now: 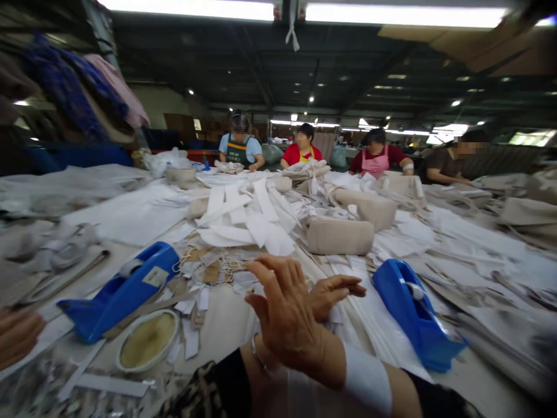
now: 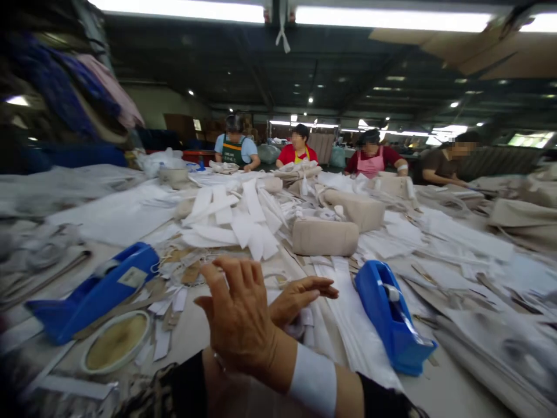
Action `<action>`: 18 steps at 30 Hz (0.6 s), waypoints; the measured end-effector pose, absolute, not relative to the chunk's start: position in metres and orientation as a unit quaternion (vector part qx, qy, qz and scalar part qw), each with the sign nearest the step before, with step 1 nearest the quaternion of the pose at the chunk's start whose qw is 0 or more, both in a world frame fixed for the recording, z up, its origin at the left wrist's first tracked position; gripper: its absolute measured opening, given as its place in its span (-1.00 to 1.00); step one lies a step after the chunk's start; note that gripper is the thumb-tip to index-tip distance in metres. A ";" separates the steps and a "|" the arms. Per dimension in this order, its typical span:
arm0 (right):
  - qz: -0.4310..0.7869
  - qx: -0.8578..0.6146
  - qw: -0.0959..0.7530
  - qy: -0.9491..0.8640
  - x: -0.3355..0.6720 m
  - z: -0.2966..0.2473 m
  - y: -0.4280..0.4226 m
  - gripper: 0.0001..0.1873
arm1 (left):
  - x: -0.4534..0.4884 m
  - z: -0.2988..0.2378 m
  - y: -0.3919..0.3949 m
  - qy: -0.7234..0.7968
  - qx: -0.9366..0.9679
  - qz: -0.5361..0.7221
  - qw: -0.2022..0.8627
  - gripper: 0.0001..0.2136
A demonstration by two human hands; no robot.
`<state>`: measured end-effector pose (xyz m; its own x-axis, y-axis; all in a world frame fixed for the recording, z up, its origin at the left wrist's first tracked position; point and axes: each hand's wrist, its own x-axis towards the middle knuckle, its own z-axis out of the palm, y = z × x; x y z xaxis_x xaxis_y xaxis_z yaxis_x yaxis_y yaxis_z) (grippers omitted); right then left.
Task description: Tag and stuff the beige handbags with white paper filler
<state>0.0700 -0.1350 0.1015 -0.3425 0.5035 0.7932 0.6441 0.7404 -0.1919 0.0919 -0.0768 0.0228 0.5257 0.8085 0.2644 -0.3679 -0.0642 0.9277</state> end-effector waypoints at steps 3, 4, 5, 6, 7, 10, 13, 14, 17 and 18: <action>-0.042 -0.256 0.489 -0.833 0.041 0.083 -0.130 -0.62 | 0.088 0.012 -0.068 0.092 0.448 0.452 0.766 -0.62; -0.033 -0.230 0.502 -0.833 0.038 0.075 -0.130 -0.63 | 0.087 0.010 -0.065 0.064 0.399 0.457 0.792 -0.62; -0.027 -0.212 0.514 -0.831 0.037 0.067 -0.129 -0.64 | 0.086 0.008 -0.063 0.043 0.360 0.460 0.811 -0.62; -0.024 -0.201 0.522 -0.829 0.037 0.060 -0.128 -0.66 | 0.085 0.008 -0.060 0.025 0.328 0.464 0.823 -0.61; -0.025 -0.193 0.533 -0.823 0.040 0.053 -0.128 -0.67 | 0.082 0.010 -0.057 0.009 0.302 0.471 0.829 -0.59; -0.019 -0.183 0.567 -0.803 0.047 0.039 -0.126 -0.68 | 0.061 0.026 -0.044 -0.034 0.260 0.503 0.823 -0.62; -0.004 -0.194 0.583 -0.789 0.048 0.035 -0.123 -0.70 | 0.011 0.048 -0.031 -0.032 0.237 0.569 0.787 -0.71; 0.002 -0.203 0.571 -0.796 0.047 0.035 -0.121 -0.72 | -0.011 0.052 -0.031 -0.002 0.225 0.610 0.760 -0.71; 0.033 -0.224 0.466 -0.855 0.041 0.033 -0.112 -0.82 | -0.079 0.052 -0.054 0.176 0.220 0.697 0.660 -0.74; 0.046 -0.226 0.412 -0.881 0.039 0.031 -0.110 -0.82 | -0.097 0.048 -0.069 0.253 0.232 0.708 0.617 -0.76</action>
<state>0.0385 -0.1096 0.0314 -0.5575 0.4364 0.7062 0.3606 0.8935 -0.2675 -0.0971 -0.0692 0.0484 -0.1296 0.9914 0.0172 -0.7566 -0.1101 0.6446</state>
